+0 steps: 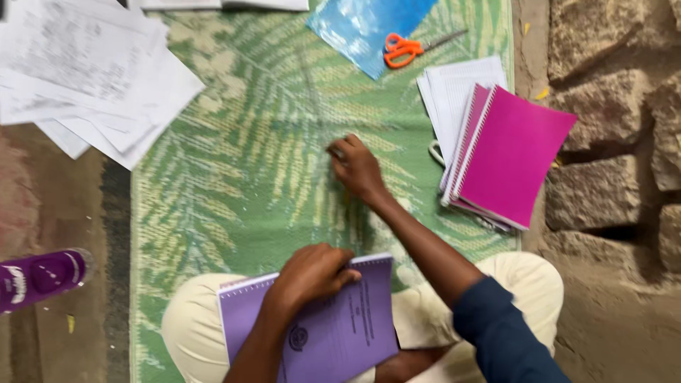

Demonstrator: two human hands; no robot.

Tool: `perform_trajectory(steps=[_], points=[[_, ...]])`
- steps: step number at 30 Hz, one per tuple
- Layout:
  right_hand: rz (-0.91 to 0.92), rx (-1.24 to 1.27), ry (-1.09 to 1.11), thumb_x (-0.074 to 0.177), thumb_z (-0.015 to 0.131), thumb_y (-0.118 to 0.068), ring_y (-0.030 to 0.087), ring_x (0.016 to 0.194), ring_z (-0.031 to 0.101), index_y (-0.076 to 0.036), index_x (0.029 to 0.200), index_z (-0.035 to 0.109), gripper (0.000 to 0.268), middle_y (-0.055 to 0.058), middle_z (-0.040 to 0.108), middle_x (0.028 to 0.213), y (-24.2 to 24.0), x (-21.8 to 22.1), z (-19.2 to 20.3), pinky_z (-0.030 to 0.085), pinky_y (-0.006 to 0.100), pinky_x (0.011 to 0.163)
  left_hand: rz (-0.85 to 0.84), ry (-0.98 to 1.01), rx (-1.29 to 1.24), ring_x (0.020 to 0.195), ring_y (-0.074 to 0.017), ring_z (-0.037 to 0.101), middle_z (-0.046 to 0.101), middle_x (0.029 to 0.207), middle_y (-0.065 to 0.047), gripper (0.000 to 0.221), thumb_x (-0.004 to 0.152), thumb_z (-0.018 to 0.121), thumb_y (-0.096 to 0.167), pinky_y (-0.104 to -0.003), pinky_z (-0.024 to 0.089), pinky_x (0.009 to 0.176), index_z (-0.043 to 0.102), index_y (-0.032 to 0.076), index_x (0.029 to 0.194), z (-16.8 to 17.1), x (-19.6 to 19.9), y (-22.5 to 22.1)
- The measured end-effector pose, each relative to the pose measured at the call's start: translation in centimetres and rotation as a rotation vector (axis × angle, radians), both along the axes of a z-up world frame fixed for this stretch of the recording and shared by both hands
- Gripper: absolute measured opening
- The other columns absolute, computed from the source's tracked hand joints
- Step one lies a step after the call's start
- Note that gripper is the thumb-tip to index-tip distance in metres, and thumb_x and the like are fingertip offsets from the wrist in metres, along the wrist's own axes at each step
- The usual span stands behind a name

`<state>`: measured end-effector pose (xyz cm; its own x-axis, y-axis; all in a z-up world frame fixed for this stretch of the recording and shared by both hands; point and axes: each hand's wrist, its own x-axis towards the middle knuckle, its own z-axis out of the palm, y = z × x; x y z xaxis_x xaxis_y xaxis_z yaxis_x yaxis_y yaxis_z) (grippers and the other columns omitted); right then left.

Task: The person assembles spiral notebooks by gathering paper stacks, placing covers on top, and threading a spiral binding through the punched holes by hand.

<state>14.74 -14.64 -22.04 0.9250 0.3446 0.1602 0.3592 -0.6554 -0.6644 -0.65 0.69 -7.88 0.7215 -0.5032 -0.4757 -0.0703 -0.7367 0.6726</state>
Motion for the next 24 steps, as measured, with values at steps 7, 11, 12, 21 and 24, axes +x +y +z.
perform_trajectory(steps=[7,11,12,21,24], points=[[0.077,-0.466,0.292,0.096,0.068,-0.013,0.022,0.085,0.068,-0.031,0.132,0.068,0.041,0.005,0.07,0.107,-16.9,-14.2,4.6,0.058,0.035,0.067,0.05,-0.028,-0.034,0.092,-0.0332,0.074,0.078,0.095,-0.012,0.041,0.088,0.072,0.042,-0.047,0.055,0.082,0.07,0.018,0.121,0.4,-0.5,-0.7],[0.107,-0.736,0.183,0.092,0.069,-0.009,0.028,0.093,0.067,-0.024,0.152,0.051,0.065,0.01,0.071,0.107,-21.4,-18.4,6.5,0.056,0.042,0.077,0.021,-0.067,0.023,0.092,-0.032,0.074,0.078,0.097,-0.009,0.038,0.09,0.069,0.042,-0.048,0.056,0.08,0.071,0.021,0.12,1.0,-0.6,-1.5],[0.107,-0.745,0.178,0.092,0.07,-0.012,0.029,0.098,0.066,-0.022,0.155,0.049,0.066,0.011,0.071,0.111,-21.9,-18.5,6.6,0.055,0.044,0.081,0.019,-0.065,0.038,0.093,-0.0317,0.074,0.079,0.097,-0.009,0.038,0.09,0.069,0.043,-0.048,0.055,0.081,0.071,0.022,0.121,1.5,-0.6,-1.7],[0.12,-0.39,0.027,0.096,0.07,-0.039,0.03,0.122,0.06,-0.013,0.133,0.063,0.046,0.012,0.066,0.131,-13.4,-17.9,4.9,0.048,0.049,0.096,0.064,0.077,0.111,0.098,-0.0291,0.074,0.077,0.106,-0.01,0.039,0.085,0.074,0.043,-0.045,0.056,0.083,0.073,0.02,0.118,5.7,-3.4,-1.5],[0.212,-0.277,-0.024,0.096,0.069,-0.04,0.031,0.117,0.06,-0.009,0.131,0.064,0.047,0.014,0.064,0.128,-9.2,-17.6,4.6,0.048,0.048,0.089,0.072,0.095,0.19,0.097,-0.0294,0.077,0.079,0.105,-0.011,0.037,0.087,0.073,0.038,-0.044,0.057,0.085,0.074,0.017,0.118,4.6,-3.4,-0.9]])
